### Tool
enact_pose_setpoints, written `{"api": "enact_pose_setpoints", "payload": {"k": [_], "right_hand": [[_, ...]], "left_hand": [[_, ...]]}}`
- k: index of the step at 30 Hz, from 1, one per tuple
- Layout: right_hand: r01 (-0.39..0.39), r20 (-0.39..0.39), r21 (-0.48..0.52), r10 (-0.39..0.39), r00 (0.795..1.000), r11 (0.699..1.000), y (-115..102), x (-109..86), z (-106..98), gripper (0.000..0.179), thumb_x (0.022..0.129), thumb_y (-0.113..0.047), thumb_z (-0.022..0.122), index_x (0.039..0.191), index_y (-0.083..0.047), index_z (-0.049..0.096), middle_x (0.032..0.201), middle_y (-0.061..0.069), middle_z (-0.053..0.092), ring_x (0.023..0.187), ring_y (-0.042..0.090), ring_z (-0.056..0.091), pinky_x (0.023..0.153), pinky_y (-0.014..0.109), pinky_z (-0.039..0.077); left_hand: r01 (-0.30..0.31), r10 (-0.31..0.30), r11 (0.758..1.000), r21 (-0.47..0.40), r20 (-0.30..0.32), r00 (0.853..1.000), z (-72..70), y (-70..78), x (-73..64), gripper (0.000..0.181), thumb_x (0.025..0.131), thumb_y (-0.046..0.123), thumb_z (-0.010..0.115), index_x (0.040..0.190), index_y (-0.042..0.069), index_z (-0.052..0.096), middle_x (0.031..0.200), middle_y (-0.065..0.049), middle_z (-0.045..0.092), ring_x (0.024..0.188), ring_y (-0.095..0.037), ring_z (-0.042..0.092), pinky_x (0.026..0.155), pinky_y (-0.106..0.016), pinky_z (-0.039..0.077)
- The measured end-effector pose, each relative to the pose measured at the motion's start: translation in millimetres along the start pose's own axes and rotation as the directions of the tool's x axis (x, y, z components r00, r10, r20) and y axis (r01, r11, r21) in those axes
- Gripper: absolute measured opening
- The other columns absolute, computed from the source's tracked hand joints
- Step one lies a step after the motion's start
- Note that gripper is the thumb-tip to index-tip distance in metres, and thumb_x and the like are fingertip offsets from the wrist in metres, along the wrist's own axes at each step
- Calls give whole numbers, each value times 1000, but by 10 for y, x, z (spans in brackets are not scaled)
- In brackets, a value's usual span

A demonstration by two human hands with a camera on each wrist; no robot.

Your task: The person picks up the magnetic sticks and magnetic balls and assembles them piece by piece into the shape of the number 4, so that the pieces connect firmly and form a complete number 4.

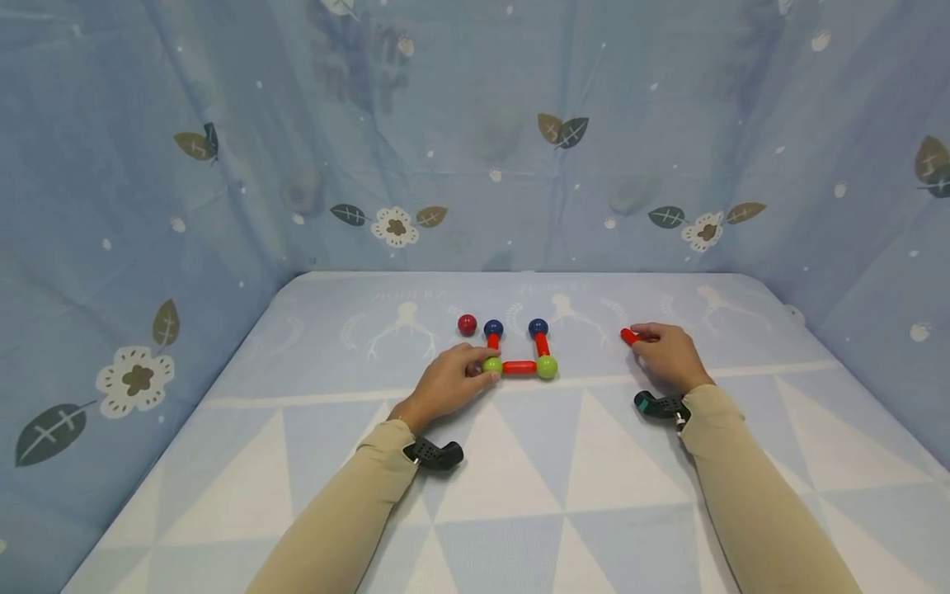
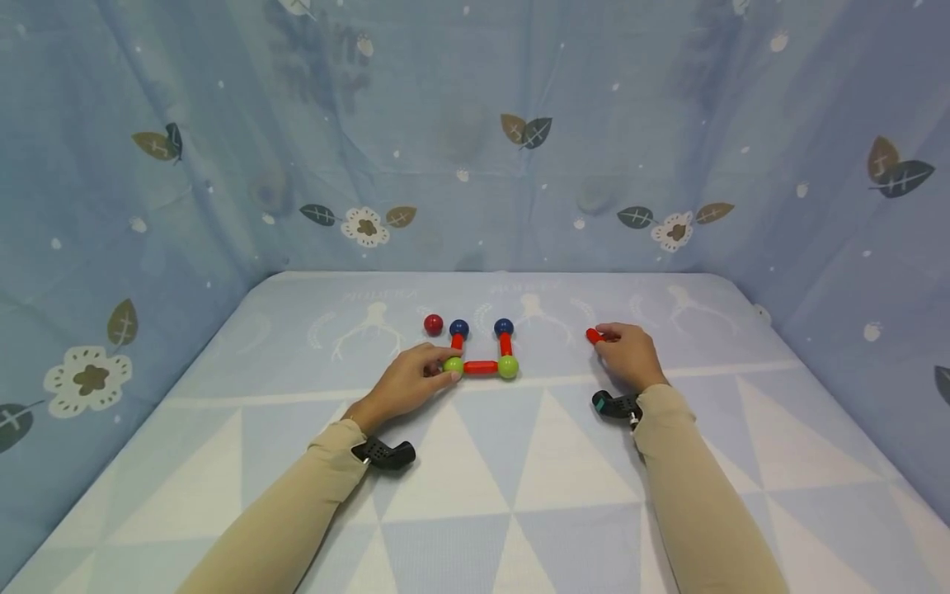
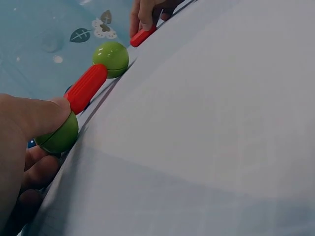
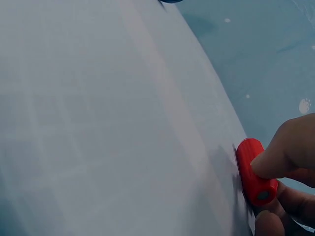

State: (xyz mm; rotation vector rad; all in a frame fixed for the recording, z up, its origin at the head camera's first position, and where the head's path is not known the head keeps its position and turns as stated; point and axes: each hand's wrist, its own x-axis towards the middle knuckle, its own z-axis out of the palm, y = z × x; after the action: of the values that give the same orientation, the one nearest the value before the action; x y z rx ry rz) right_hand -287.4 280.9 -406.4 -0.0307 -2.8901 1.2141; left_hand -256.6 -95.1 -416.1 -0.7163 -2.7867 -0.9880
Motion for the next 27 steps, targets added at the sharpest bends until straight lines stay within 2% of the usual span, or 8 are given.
{"api": "enact_pose_setpoints", "payload": {"k": [5, 11, 14, 20, 27], "right_hand": [[23, 24, -20, -22, 999, 1000, -29, -16, 1, 45, 94, -10, 52, 137, 2, 57, 125, 24, 60, 104, 35, 53, 83, 41, 43], [71, 71, -95, -64, 995, 993, -96, -28, 8, 49, 95, -10, 56, 143, 0, 52, 125, 26, 57, 107, 38, 53, 95, 53, 45], [82, 88, -120, -72, 994, 989, -118, -21, 20, 49, 96, -11, 56, 144, -1, 51, 123, 26, 57, 105, 37, 52, 94, 53, 45], [97, 76, -75, -91, 993, 992, -147, -34, 47, 50, 95, -11, 53, 143, -1, 51, 124, 27, 58, 106, 37, 54, 91, 50, 45], [135, 80, -24, -133, 988, 991, -216, -139, 159, 52, 96, -13, 55, 147, -7, 49, 119, 22, 62, 99, 32, 57, 77, 37, 47]], "left_hand": [[11, -11, 1000, -12, -2, 1000, 4, -1, -8, 40, 93, 29, 74, 131, 18, 68, 92, 4, 60, 80, -12, 54, 71, -32, 45], [14, -14, 1000, -13, -1, 1000, -1, 3, -2, 40, 93, 29, 73, 131, 18, 68, 95, 3, 61, 81, -12, 54, 72, -32, 45], [14, -14, 1000, -17, 0, 1000, -2, -8, 5, 40, 93, 29, 73, 131, 19, 68, 94, 4, 61, 80, -12, 54, 71, -32, 45], [15, -15, 1000, -21, 12, 1000, -15, -32, 11, 40, 93, 31, 72, 132, 19, 68, 93, 4, 60, 80, -12, 54, 71, -31, 44], [29, -28, 1000, -12, 11, 1000, 18, -24, 7, 40, 93, 32, 72, 131, 21, 68, 93, 5, 59, 80, -12, 54, 70, -31, 44]]}}
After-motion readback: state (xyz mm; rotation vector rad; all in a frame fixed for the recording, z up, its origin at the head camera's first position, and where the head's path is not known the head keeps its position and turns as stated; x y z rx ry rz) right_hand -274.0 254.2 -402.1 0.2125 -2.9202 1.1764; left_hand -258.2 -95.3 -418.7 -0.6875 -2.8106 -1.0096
